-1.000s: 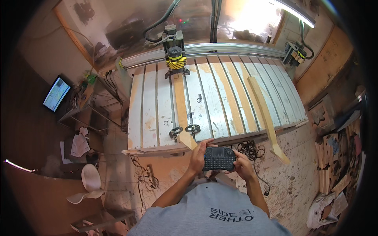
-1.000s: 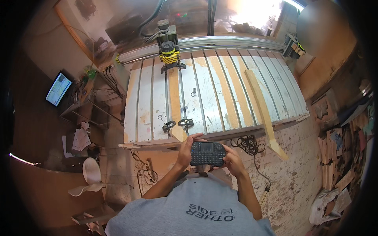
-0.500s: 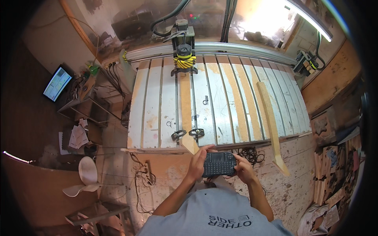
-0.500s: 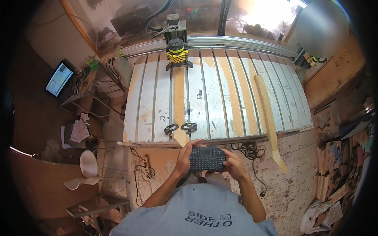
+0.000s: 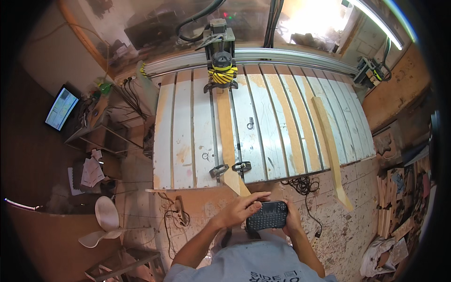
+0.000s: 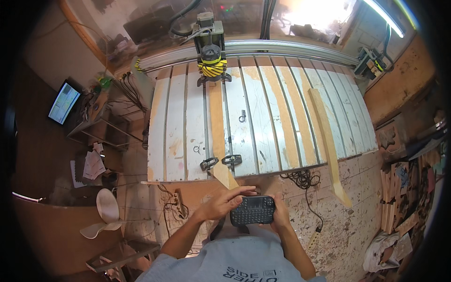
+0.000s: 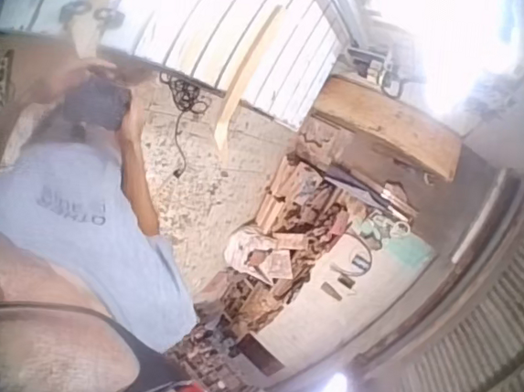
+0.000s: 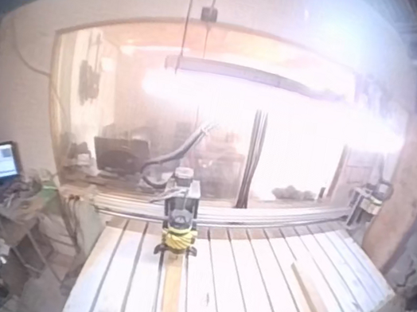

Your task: The person handles a wooden guitar neck, turns it over, and then places it into a CNC machine, securing it with clamps and operating a small wireless keyboard.

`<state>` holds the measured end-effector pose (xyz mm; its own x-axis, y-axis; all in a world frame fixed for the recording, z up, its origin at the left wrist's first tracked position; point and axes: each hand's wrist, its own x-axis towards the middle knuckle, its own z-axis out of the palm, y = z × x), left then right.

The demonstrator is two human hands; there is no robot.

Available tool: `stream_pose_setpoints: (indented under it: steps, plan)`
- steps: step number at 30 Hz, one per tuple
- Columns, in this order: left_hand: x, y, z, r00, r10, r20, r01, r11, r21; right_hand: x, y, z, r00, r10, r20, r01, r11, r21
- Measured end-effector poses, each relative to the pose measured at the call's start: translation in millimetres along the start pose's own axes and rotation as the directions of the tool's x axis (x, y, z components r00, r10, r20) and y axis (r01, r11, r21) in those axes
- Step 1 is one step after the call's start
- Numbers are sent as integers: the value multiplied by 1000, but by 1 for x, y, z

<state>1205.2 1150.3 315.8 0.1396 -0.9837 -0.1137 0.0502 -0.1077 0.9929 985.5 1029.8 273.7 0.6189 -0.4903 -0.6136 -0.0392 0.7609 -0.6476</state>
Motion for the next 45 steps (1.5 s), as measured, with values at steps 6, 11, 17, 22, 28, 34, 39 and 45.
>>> stream_pose_setpoints:
  steps: [6,11,17,22,28,34,39,45]
  plan:
    - [127,-29,-148,801,54,-596,36,990,138,10,-15,-24,998,57,9,-57,998,41]
    - [230,-56,-253,641,79,-764,152,962,227,36,-29,-49,991,113,-70,-116,993,-38]
    - [297,-82,-301,679,118,-724,180,930,320,60,-64,-56,987,97,-126,-102,994,-32]
    - [319,-96,-318,674,127,-728,31,979,200,80,-63,-86,965,52,-258,-55,998,-2]
    - [326,-96,-319,687,114,-718,80,970,230,84,-74,-87,977,62,-203,-70,997,-30]
    - [312,-92,-314,648,191,-737,107,936,337,81,-69,-81,982,55,-183,-60,998,-25]
    - [249,-84,-291,554,167,-816,47,972,231,68,-73,-52,987,16,-162,-25,998,-54]
    - [113,-43,-147,771,-21,-636,-31,997,-70,60,-78,-11,996,-94,11,94,990,-100]
